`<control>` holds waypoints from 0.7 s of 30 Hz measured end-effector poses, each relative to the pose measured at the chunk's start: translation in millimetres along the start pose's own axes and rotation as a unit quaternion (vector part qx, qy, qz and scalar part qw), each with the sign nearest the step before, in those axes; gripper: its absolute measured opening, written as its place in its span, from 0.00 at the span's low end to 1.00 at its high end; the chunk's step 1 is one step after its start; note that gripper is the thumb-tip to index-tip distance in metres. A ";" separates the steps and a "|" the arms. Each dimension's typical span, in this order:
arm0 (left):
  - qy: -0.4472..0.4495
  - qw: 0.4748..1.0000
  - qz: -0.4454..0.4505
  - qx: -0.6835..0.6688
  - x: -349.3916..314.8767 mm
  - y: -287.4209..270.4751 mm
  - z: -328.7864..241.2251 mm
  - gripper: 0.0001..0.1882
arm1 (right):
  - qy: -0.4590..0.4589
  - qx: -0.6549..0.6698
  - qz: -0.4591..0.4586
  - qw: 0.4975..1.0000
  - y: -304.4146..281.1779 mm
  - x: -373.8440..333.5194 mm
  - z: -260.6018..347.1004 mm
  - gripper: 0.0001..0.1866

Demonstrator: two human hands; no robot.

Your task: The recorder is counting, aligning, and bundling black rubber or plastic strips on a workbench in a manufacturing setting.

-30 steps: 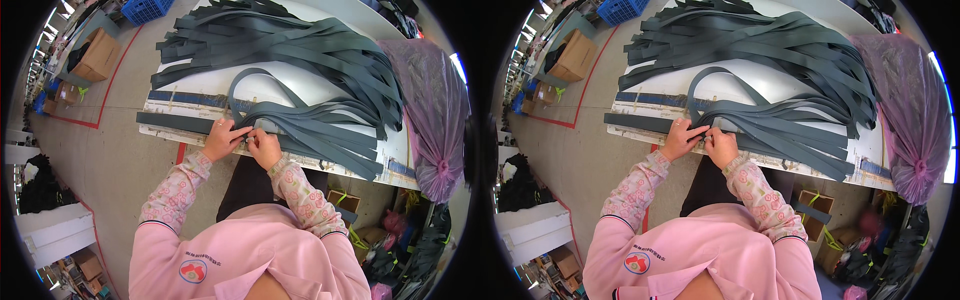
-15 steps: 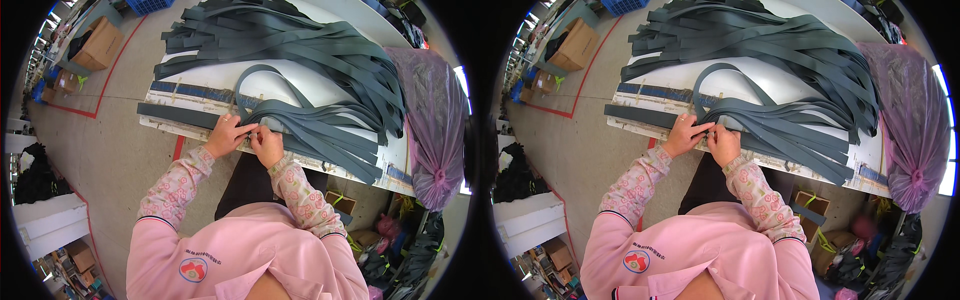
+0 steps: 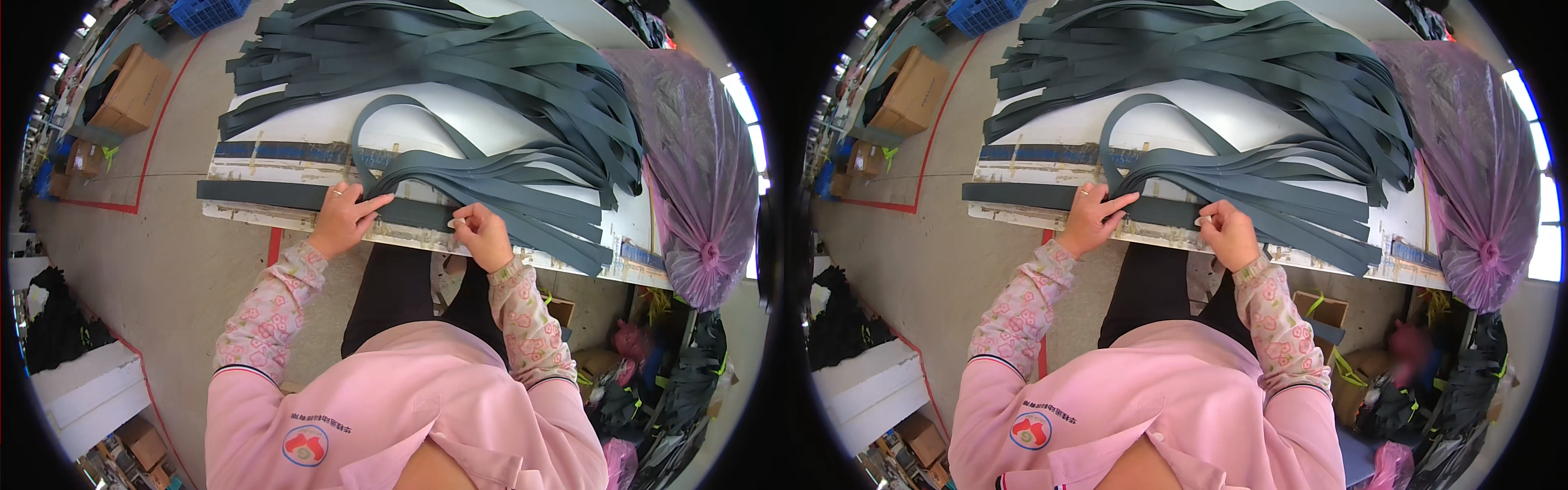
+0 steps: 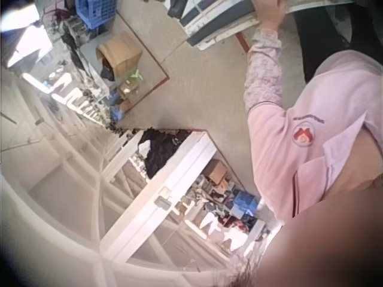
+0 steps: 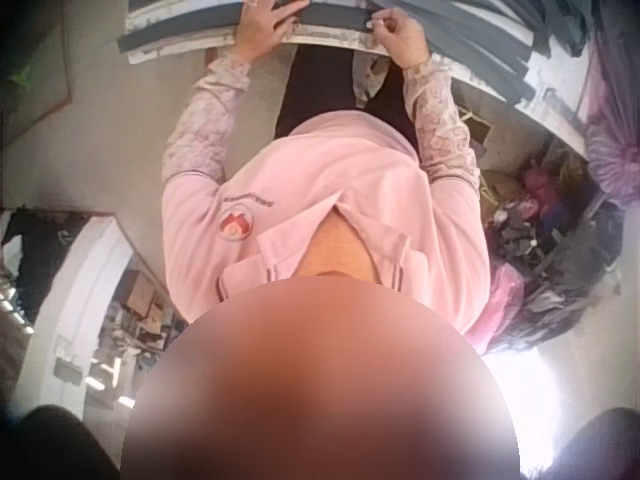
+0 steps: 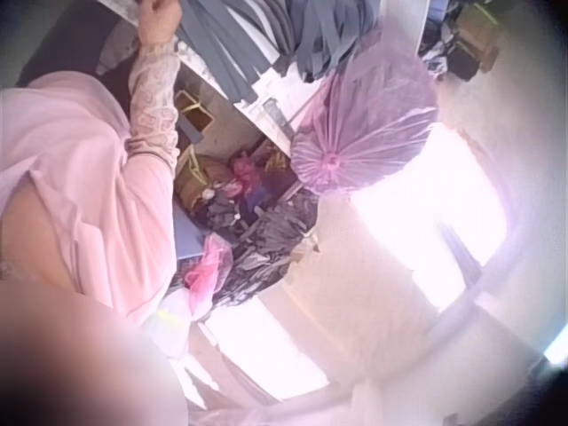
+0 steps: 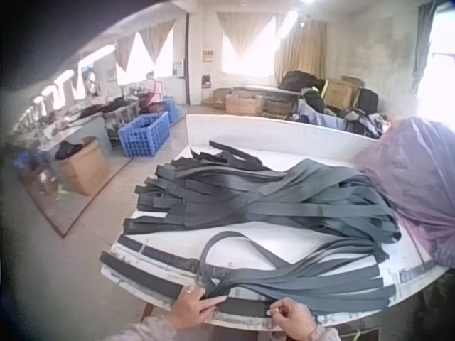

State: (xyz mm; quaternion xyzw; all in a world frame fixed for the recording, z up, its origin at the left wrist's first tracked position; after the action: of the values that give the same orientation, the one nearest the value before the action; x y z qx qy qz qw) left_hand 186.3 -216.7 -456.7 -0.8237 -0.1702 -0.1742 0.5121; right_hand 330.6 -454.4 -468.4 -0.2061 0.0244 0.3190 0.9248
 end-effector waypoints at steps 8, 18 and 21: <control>0.005 1.000 0.013 0.001 0.7 -0.3 0.7 0.25 | -0.047 -0.116 -0.082 0.989 -68.9 -23.1 -24.1 0.07; -0.009 1.000 0.020 0.003 1.3 3.8 0.0 0.25 | -0.051 -0.149 -0.091 0.983 -64.0 -26.9 -11.4 0.06; -0.008 1.000 0.016 0.003 0.9 3.6 -0.1 0.25 | -0.083 -0.167 -0.098 0.978 -62.1 -27.0 -9.2 0.06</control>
State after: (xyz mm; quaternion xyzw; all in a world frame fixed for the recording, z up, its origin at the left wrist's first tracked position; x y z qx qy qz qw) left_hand 188.7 -218.1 -459.1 -0.8263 -0.1619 -0.1587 0.5156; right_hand 347.1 -517.9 -449.4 -0.3316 -0.1263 0.2420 0.9031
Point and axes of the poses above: each hand's wrist, its own x-axis towards the middle knuckle, its own y-axis out of the palm, z = x × y, the point moved 4 cm from there along x, towards the middle knuckle, and after that the axes turned 3 degrees about -z, right-handed, at the moved point
